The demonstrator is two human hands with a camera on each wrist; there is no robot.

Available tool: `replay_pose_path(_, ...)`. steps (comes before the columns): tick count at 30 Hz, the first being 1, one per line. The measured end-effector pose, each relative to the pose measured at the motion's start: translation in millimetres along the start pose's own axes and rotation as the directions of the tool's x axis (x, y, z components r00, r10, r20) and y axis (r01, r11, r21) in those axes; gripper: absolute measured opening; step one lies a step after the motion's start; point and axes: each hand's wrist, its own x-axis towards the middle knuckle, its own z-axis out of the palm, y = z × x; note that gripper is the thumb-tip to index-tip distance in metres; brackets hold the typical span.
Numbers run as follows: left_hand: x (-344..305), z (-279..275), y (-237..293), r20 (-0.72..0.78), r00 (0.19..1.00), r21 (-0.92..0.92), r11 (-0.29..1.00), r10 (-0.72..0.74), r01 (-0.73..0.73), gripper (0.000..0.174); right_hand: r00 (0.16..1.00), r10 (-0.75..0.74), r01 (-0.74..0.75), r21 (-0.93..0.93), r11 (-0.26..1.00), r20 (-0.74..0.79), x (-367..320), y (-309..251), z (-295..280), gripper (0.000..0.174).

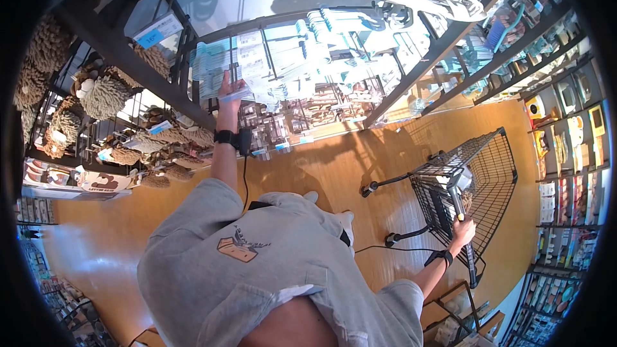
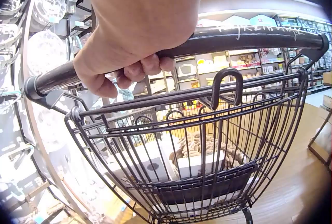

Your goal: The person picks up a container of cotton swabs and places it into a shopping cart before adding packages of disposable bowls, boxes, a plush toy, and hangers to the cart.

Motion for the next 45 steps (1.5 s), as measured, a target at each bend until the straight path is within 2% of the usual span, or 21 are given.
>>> replay_pose_path(7, -7, -4, 5, 0.132, 0.990, -0.021, 0.998, -0.056, 0.060, 0.046, 1.000, 0.000, 0.000, -0.023, 1.000, 0.011, 3, 9, 12, 0.029)
replay_pose_path(8, -12, 0, 5, 0.067, 0.996, -0.058, 0.996, -0.058, 0.062, 0.046, 1.000, 0.000, 0.001, -0.023, 1.000, 0.011, 3, 9, 11, 0.029)
replay_pose_path(10, -23, 5, 8, 0.004, 0.998, -0.096, 0.994, -0.061, 0.061, 0.046, 1.000, 0.015, -0.015, 0.007, 1.000, 0.021, 2, 7, 8, 0.044)
replay_pose_path(13, -37, 7, 17, -0.032, 0.998, -0.105, 0.993, 0.050, -0.054, 0.045, 1.000, 0.003, -0.003, 0.023, 1.000, -0.004, 0, 3, 3, 0.043)
replay_pose_path(16, -32, -7, 25, -0.057, 0.998, -0.155, 0.988, -0.001, -0.008, 0.038, 1.000, -0.016, 0.016, -0.013, 1.000, -0.022, 0, 6, 6, 0.042)
replay_pose_path(20, -29, -10, 27, -0.041, 0.998, -0.148, 0.987, 0.052, -0.057, 0.035, 1.000, 0.006, -0.006, 0.001, 1.000, 0.004, 1, 5, 6, 0.041)
replay_pose_path(22, -27, -13, 30, -0.049, 0.996, -0.131, 0.988, 0.076, -0.082, 0.032, 1.000, 0.003, -0.003, 0.006, 1.000, -0.009, 1, 0, 1, 0.028)
replay_pose_path(25, -30, -12, 37, 0.068, 0.994, -0.061, 0.995, 0.081, -0.077, 0.030, 0.999, -0.016, 0.016, -0.003, 1.000, -0.042, 0, -1, 0, 0.028)
replay_pose_path(27, -43, 7, 43, -0.038, 0.993, -0.020, 0.994, 0.109, -0.109, 0.027, 1.000, -0.008, 0.009, 0.020, 1.000, -0.030, 0, 0, 0, 0.027)
replay_pose_path(31, -44, 9, 47, -0.018, 0.994, 0.035, 0.993, 0.110, -0.109, 0.023, 0.999, -0.023, 0.024, 0.021, 0.999, -0.045, 0, 4, 6, 0.027)
replay_pose_path(32, -46, 10, 46, -0.006, 0.993, 0.025, 0.992, 0.120, -0.120, 0.022, 0.999, -0.021, 0.022, 0.022, 1.000, -0.044, 0, 6, 9, 0.027)
replay_pose_path(34, -49, 13, 46, 0.008, 0.992, 0.016, 0.992, 0.129, -0.129, 0.021, 0.999, -0.030, 0.031, 0.014, 0.999, -0.035, 1, 12, 15, 0.040)
replay_pose_path(38, -49, 13, 46, 0.004, 0.994, -0.020, 0.994, 0.111, -0.111, 0.022, 1.000, 0.006, -0.006, 0.031, 1.000, 0.007, 2, 12, 15, 0.040)
replay_pose_path(41, -43, 6, 47, 0.028, 0.994, -0.017, 0.995, 0.103, -0.103, 0.024, 0.998, -0.046, 0.046, 0.002, 0.999, -0.053, 1, 10, 14, 0.041)
replay_pose_path(43, -36, -1, 44, 0.036, 0.995, -0.009, 0.996, 0.092, -0.092, 0.025, 1.000, -0.009, 0.011, 0.063, 0.998, -0.029, 2, 8, 12, 0.041)
replay_pose_path(45, -27, -7, 39, -0.012, 0.998, -0.004, 0.998, 0.060, -0.060, 0.027, 1.000, -0.004, 0.005, 0.066, 0.998, -0.016, 2, 7, 11, 0.041)
